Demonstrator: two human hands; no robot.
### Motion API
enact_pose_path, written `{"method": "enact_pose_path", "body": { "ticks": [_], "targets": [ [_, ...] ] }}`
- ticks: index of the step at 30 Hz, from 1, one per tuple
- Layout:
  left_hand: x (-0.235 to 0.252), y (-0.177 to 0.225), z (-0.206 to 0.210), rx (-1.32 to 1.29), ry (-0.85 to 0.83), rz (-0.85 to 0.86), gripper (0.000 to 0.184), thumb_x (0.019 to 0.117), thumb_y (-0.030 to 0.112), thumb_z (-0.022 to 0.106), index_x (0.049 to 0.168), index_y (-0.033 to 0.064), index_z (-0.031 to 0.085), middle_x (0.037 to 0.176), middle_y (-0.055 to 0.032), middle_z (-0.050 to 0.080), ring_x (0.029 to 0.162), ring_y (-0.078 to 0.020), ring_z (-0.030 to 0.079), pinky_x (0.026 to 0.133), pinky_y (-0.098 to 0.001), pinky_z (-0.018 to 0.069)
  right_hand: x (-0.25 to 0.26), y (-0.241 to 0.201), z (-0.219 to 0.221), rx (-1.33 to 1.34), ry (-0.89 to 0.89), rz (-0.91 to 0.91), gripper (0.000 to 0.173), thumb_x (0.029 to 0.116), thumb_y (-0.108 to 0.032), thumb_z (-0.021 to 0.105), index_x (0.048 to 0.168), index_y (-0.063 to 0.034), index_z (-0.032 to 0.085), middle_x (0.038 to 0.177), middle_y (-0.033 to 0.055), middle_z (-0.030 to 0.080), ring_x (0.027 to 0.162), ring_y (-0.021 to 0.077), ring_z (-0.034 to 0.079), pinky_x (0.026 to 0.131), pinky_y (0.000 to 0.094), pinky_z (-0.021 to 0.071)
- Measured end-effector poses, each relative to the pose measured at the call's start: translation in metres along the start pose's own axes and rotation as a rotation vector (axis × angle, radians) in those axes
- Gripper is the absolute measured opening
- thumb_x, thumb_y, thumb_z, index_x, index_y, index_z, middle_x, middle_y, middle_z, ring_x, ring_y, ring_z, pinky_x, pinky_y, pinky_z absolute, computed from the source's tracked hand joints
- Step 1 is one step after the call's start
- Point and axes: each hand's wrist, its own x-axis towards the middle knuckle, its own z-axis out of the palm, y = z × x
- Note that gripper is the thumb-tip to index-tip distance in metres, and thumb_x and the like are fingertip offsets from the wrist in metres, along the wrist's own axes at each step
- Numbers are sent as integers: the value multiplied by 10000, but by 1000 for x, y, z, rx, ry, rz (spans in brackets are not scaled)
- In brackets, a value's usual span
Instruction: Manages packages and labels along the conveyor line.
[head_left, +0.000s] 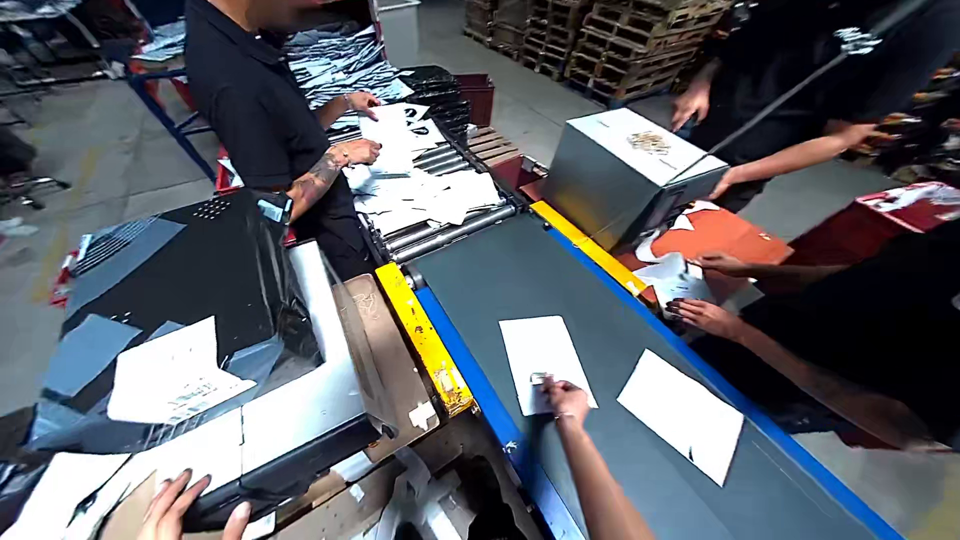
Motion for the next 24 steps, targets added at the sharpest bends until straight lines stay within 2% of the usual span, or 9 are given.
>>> {"method": "enact_pose_path", "body": {
  "ticks": [4, 7, 10, 12, 14, 15, 17, 19, 24],
  "targets": [
    [2, 8, -4, 37, -20, -51, 677, 922, 458, 664, 1301, -94, 561, 1461, -372, 459, 1458, -509, 326, 1218, -574, 237, 1, 35, -35, -492, -28, 93, 786, 815, -715, 730, 1128, 6, 723, 1156, 259, 708, 1111, 427, 683, 910, 640, 531],
    [0, 9, -3, 40, -2, -71, 706, 932, 547, 620, 1317, -43, 576, 1480, -322, 471, 1473, -464, 333, 1223, -566, 241, -37, 74, -74, -677, 29, 104, 949, 767, -864, 625, 1082, 24, 734, 1133, 281, 713, 1096, 450, 688, 877, 645, 534],
    [4, 11, -6, 80, 84, -143, 649, 898, 555, 629, 1261, 18, 656, 1436, -249, 549, 1415, -426, 436, 1160, -587, 344, -105, 80, -48, -656, -132, -175, 844, 925, -776, 481, 965, 20, 760, 987, 293, 731, 975, 478, 708, 820, 684, 529],
    [10, 8, -11, 128, 77, -190, 582, 904, 547, 625, 1224, 64, 685, 1414, -199, 576, 1375, -403, 479, 1115, -601, 389, -172, 62, 14, -462, -350, -480, 664, 959, -628, 587, 844, 6, 749, 796, 231, 717, 782, 420, 712, 721, 660, 552],
    [15, 0, -9, 161, 67, -194, 549, 909, 551, 620, 1217, 103, 695, 1395, -171, 579, 1342, -387, 496, 1090, -589, 413, -236, 43, 91, -161, -619, -641, 365, 947, -411, 715, 852, -61, 749, 773, 81, 726, 706, 233, 713, 690, 490, 612],
    [15, -3, -7, 160, 60, -190, 552, 916, 554, 611, 1232, 109, 687, 1409, -167, 564, 1355, -384, 479, 1093, -585, 413, -264, 31, 124, -32, -768, -599, 265, 954, -326, 720, 928, -65, 759, 817, 44, 746, 716, 170, 723, 697, 413, 634],
    [12, -9, -1, 153, 50, -165, 581, 937, 562, 567, 1293, 109, 649, 1475, -167, 513, 1431, -387, 406, 1132, -590, 378, -306, -4, 169, 152, -962, -372, 262, 974, -220, 710, 1112, 0, 736, 914, 92, 769, 741, 177, 728, 680, 374, 621],
    [6, -14, 1, 153, 32, -137, 612, 948, 566, 549, 1364, 121, 612, 1539, -158, 469, 1496, -387, 328, 1167, -603, 341, -326, -35, 193, 221, -979, -190, 325, 978, -226, 726, 1194, 15, 699, 989, 123, 766, 774, 199, 734, 687, 370, 620],
    [1, -16, -1, 164, -27, -102, 606, 961, 533, 553, 1441, 163, 569, 1596, -108, 424, 1530, -367, 280, 1148, -638, 343, -341, -72, 210, 261, -860, -7, 322, 922, -272, 807, 1089, -6, 738, 927, 95, 767, 677, 148, 694, 560, 296, 542]
  ]
}}
